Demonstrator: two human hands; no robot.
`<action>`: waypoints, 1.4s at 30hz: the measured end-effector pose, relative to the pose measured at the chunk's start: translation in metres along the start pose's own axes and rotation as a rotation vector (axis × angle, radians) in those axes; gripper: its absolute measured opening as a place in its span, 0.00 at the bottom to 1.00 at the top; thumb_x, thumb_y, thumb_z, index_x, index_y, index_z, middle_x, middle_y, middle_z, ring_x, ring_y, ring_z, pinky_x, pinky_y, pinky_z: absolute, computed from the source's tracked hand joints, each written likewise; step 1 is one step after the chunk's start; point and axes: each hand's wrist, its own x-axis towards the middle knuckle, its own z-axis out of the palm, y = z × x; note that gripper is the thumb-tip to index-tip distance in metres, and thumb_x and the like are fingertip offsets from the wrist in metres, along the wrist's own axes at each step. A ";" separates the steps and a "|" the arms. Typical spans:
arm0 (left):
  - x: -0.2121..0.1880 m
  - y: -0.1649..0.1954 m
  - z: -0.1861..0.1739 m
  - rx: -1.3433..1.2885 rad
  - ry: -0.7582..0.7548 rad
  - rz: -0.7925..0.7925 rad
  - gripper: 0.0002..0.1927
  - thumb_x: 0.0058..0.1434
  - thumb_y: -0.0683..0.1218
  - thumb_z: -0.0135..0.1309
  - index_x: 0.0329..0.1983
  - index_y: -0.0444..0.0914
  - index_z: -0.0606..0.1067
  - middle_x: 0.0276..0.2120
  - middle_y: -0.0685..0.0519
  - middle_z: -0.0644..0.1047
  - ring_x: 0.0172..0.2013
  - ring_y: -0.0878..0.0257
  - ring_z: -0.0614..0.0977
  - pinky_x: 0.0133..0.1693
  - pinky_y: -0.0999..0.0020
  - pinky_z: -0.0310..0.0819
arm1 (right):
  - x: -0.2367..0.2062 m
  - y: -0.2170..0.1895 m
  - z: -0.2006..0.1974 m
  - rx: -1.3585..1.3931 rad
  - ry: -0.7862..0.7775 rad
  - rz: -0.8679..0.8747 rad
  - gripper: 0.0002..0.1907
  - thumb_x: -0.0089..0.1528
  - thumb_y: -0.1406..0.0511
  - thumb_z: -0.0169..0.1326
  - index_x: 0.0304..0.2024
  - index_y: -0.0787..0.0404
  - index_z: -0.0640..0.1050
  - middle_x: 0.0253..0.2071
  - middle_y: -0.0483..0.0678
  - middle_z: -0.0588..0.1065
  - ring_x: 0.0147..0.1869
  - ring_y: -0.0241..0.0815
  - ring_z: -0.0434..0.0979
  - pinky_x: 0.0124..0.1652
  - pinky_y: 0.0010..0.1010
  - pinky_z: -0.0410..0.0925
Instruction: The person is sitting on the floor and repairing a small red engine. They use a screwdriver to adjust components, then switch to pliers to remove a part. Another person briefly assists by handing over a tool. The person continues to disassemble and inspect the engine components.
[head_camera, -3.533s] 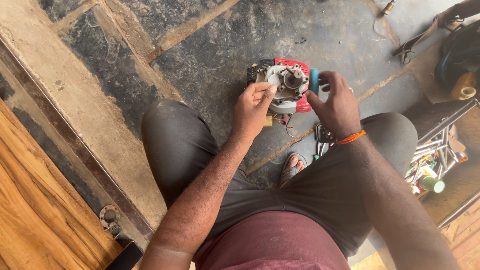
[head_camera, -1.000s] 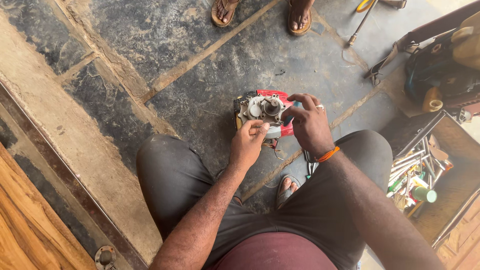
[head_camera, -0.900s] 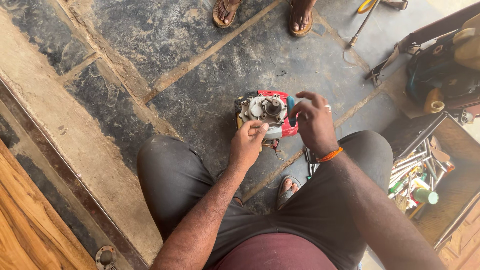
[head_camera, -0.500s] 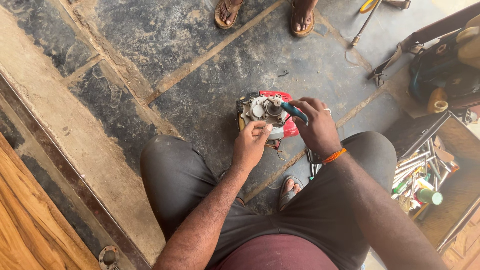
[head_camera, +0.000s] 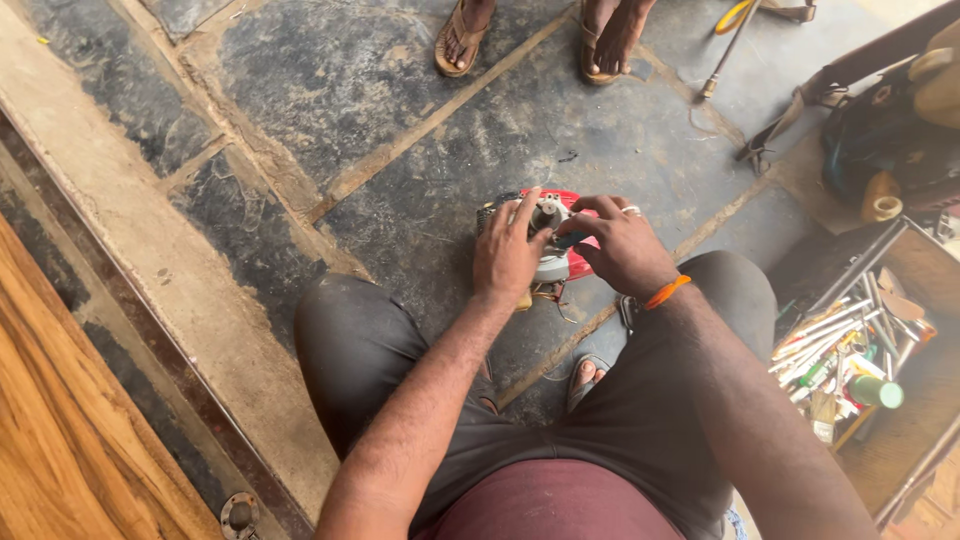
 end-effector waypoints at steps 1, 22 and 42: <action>0.004 0.000 0.003 -0.035 -0.046 -0.019 0.33 0.61 0.54 0.62 0.69 0.48 0.67 0.57 0.48 0.74 0.55 0.51 0.77 0.52 0.55 0.75 | 0.000 0.003 -0.001 0.014 -0.051 0.020 0.17 0.57 0.67 0.62 0.50 0.49 0.81 0.54 0.49 0.76 0.60 0.54 0.73 0.57 0.45 0.68; 0.016 0.015 0.027 0.128 0.151 0.051 0.21 0.59 0.50 0.63 0.54 0.42 0.74 0.53 0.49 0.79 0.54 0.51 0.80 0.53 0.57 0.78 | -0.013 0.023 -0.042 0.325 0.399 0.302 0.17 0.64 0.61 0.64 0.53 0.57 0.79 0.47 0.49 0.79 0.48 0.47 0.81 0.48 0.37 0.72; 0.085 -0.027 0.018 -0.229 -0.348 0.182 0.06 0.60 0.36 0.54 0.33 0.41 0.76 0.54 0.52 0.80 0.50 0.56 0.83 0.50 0.63 0.79 | -0.040 0.065 -0.039 0.402 0.439 0.664 0.20 0.63 0.58 0.64 0.53 0.61 0.78 0.42 0.47 0.80 0.44 0.39 0.79 0.45 0.33 0.71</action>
